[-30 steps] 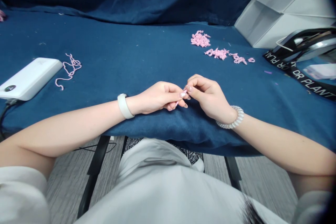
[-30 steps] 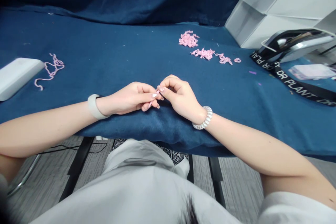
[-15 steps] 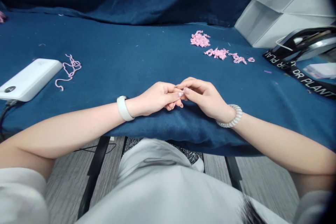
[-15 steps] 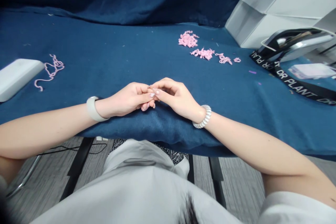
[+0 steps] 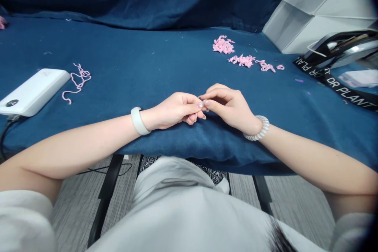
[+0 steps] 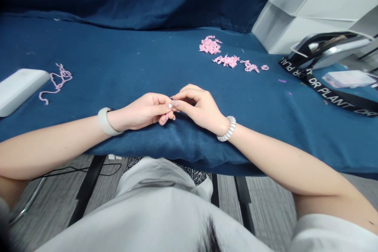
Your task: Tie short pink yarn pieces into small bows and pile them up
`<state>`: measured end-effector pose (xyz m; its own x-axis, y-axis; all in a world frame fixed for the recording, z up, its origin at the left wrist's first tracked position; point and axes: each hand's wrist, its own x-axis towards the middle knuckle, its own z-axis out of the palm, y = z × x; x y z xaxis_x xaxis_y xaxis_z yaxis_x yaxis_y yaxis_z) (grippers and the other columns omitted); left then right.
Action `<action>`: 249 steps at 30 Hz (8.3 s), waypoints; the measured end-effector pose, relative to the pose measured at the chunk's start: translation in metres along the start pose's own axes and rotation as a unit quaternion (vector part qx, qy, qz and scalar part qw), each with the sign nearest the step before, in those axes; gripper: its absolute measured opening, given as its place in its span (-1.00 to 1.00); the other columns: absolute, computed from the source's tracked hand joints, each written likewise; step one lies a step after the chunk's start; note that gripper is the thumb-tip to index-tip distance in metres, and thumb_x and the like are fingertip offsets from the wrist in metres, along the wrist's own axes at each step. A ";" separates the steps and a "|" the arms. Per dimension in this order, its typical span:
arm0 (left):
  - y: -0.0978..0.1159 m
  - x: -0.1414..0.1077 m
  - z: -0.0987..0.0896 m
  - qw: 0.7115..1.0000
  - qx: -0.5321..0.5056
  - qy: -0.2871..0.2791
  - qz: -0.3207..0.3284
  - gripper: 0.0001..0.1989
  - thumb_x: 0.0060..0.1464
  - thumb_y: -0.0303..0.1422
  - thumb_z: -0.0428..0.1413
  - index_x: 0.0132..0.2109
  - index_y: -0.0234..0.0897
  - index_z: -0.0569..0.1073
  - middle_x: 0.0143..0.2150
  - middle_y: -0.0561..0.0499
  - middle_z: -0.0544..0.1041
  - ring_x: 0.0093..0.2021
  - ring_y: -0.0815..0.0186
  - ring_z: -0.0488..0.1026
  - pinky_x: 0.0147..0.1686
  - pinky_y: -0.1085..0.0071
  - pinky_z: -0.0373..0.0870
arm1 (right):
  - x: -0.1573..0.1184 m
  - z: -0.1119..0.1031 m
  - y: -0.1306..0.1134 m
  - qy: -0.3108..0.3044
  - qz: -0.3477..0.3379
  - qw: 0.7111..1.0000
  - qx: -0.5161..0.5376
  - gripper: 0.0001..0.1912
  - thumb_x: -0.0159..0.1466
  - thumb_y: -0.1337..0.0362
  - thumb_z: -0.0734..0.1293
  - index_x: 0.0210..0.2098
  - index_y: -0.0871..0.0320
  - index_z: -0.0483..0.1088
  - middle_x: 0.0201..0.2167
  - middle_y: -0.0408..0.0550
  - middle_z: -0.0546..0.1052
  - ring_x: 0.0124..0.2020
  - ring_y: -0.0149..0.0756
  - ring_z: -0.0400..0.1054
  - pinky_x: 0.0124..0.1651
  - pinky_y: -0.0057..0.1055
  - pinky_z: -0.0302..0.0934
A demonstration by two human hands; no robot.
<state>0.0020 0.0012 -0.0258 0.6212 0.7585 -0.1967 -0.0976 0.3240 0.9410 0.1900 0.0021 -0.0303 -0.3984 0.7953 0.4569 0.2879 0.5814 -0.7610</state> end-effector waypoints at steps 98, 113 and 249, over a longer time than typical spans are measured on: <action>0.000 -0.003 -0.004 0.956 0.141 0.114 0.232 -0.77 -0.02 -0.31 0.26 -0.22 -0.38 0.55 -0.33 -0.03 0.56 -0.49 0.52 0.35 -0.47 0.56 0.32 | 0.006 -0.004 0.000 -0.056 0.070 0.995 -0.039 -0.68 0.30 0.13 0.23 -0.45 0.25 0.33 -0.41 -0.03 0.43 -0.37 -0.38 0.28 -0.25 -0.40 0.16; 0.005 0.002 -0.004 0.978 -0.045 0.133 0.151 -0.80 -0.23 -0.42 0.36 -0.38 -0.33 0.56 -0.44 0.06 0.50 -0.58 0.58 0.26 -0.60 0.59 0.16 | 0.007 -0.005 0.005 -0.041 0.063 0.996 -0.053 -0.68 0.29 0.14 0.22 -0.47 0.24 0.35 -0.43 -0.05 0.42 -0.39 -0.38 0.27 -0.27 -0.39 0.14; 0.001 -0.005 0.011 0.994 -0.049 0.079 0.051 -0.68 -0.10 -0.36 0.31 -0.39 -0.37 0.29 -0.41 0.07 0.51 -0.53 0.53 0.40 -0.55 0.62 0.35 | -0.008 0.004 -0.027 0.059 0.032 0.998 -0.022 -0.73 0.27 0.16 0.31 -0.45 0.24 0.37 -0.57 -0.13 0.45 -0.58 -0.48 0.26 -0.48 -0.50 0.12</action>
<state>0.0071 -0.0089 -0.0203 0.4741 0.8677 -0.1493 -0.2344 0.2879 0.9285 0.1820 -0.0207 -0.0159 -0.2737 0.8440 0.4612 0.3489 0.5340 -0.7701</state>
